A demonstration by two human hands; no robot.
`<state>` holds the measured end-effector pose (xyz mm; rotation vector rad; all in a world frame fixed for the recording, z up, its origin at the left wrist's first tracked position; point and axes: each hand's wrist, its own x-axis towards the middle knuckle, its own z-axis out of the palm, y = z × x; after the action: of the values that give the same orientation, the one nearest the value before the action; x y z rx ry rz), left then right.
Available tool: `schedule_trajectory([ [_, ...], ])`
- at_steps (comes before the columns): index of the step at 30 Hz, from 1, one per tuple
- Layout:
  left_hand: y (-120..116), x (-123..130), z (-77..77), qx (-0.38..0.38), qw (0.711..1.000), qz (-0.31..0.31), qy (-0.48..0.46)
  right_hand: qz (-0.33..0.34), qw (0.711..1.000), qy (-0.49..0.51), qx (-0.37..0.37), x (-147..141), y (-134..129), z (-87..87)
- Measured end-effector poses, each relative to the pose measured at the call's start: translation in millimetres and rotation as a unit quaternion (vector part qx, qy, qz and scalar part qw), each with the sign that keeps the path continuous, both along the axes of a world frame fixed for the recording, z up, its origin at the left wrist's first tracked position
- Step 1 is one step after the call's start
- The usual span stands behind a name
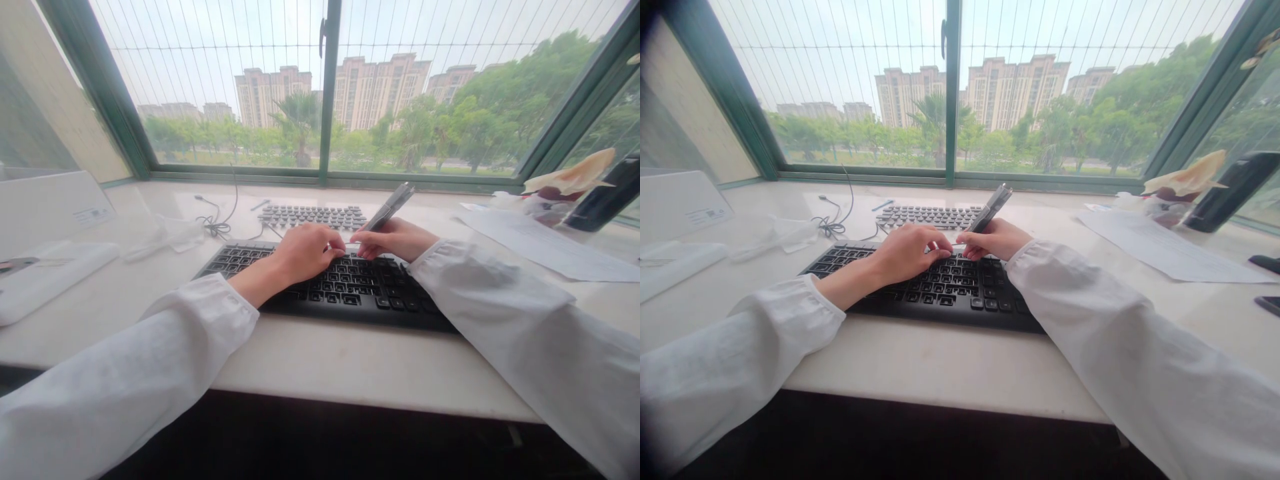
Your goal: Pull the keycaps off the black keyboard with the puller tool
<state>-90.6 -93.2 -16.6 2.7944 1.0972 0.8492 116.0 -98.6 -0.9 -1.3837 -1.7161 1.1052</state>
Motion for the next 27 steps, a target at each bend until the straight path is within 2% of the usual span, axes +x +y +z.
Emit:
schedule_trajectory([
  [6,-2,2,-0.4,0.000,1.000,0.011,-0.001,-0.052,0.997,-0.023,0.045,-12,-11,-0.5],
  [14,-3,3,-0.5,0.002,1.000,0.025,0.000,-0.116,0.986,-0.054,0.110,-21,-16,-11.9],
  [22,-3,4,0.1,0.004,1.000,0.026,0.001,-0.121,0.987,-0.043,0.094,-24,-9,-14.1],
  [27,-2,4,0.2,0.006,1.000,0.025,0.002,-0.115,0.972,-0.123,0.164,-29,-15,-9.9],
])
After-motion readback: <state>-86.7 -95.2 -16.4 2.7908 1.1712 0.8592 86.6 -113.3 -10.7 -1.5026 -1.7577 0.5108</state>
